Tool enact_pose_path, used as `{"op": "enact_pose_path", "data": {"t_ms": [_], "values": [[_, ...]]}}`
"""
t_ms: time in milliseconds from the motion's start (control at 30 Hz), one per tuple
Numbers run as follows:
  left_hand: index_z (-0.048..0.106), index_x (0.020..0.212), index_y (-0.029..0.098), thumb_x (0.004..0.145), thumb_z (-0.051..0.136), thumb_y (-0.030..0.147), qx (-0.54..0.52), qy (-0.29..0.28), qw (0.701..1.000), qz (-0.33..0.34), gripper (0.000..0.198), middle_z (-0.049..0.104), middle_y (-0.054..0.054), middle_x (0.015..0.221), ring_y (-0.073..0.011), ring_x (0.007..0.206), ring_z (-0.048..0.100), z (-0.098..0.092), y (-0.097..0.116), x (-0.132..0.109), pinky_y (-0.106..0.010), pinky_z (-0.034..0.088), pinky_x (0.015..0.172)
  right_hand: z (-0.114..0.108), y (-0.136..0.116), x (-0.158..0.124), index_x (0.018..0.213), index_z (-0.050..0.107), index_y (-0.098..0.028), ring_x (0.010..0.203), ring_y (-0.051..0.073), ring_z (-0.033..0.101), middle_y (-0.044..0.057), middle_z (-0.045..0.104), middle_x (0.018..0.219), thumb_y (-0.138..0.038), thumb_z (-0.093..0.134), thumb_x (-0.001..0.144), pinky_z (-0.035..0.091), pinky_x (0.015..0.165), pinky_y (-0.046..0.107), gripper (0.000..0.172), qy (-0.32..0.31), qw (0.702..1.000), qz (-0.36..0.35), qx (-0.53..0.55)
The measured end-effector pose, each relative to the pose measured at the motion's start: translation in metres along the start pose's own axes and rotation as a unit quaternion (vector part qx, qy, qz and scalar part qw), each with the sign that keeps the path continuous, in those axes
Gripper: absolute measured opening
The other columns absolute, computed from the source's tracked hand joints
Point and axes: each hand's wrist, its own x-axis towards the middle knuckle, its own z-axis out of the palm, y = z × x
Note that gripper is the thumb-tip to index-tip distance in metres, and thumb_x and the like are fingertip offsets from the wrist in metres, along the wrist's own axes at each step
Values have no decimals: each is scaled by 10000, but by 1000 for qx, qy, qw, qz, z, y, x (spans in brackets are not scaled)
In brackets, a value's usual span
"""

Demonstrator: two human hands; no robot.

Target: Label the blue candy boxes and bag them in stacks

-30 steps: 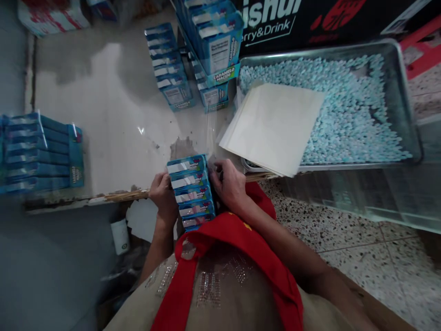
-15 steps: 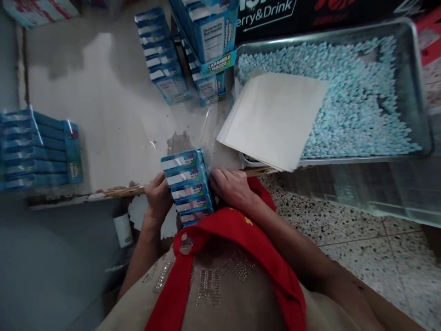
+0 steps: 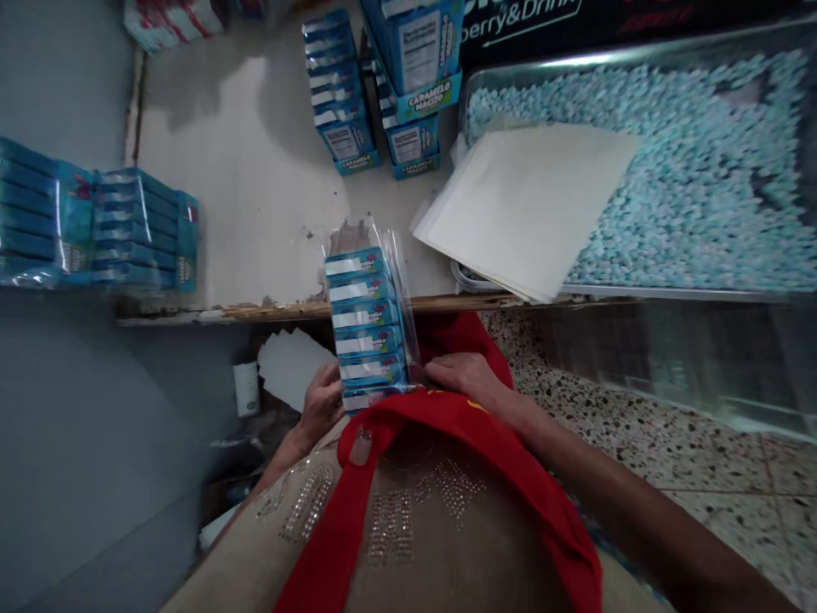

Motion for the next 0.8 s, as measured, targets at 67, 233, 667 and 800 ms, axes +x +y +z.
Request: {"op": "enact_pose_path", "data": {"t_ms": [67,233,667,800], "values": [[720,855,202,1031,512,413,-81,38,995,-37,345,729,-146,1064,-233,974,722,6,8,-1,-347,600,832,8,-6,1,1026,671,-259,747,164,676,13,717,929,-433,602,1015,503,615,280,188,46,995,62,62],[670,933,205,1033,500,365,-111,140,968,-177,254,741,-78,928,-197,860,718,6,22,24,-315,593,771,27,-16,41,1515,512,-278,1094,261,754,102,733,1289,-344,629,986,651,836,405,546,192,975,97,57],[447,1632,265,952,717,328,-139,151,963,-172,734,758,-116,1363,-298,1181,766,6,10,78,-418,617,1027,33,-12,89,1551,562,-247,1019,304,808,104,789,1281,-400,669,978,662,845,405,602,276,947,163,8],[576,1549,275,972,696,310,-105,186,963,-164,590,778,-101,1325,-302,1149,778,15,12,74,-412,622,1013,38,-11,90,1404,701,-239,897,297,821,105,829,1141,-423,650,989,646,757,369,457,312,937,152,-40]]}}
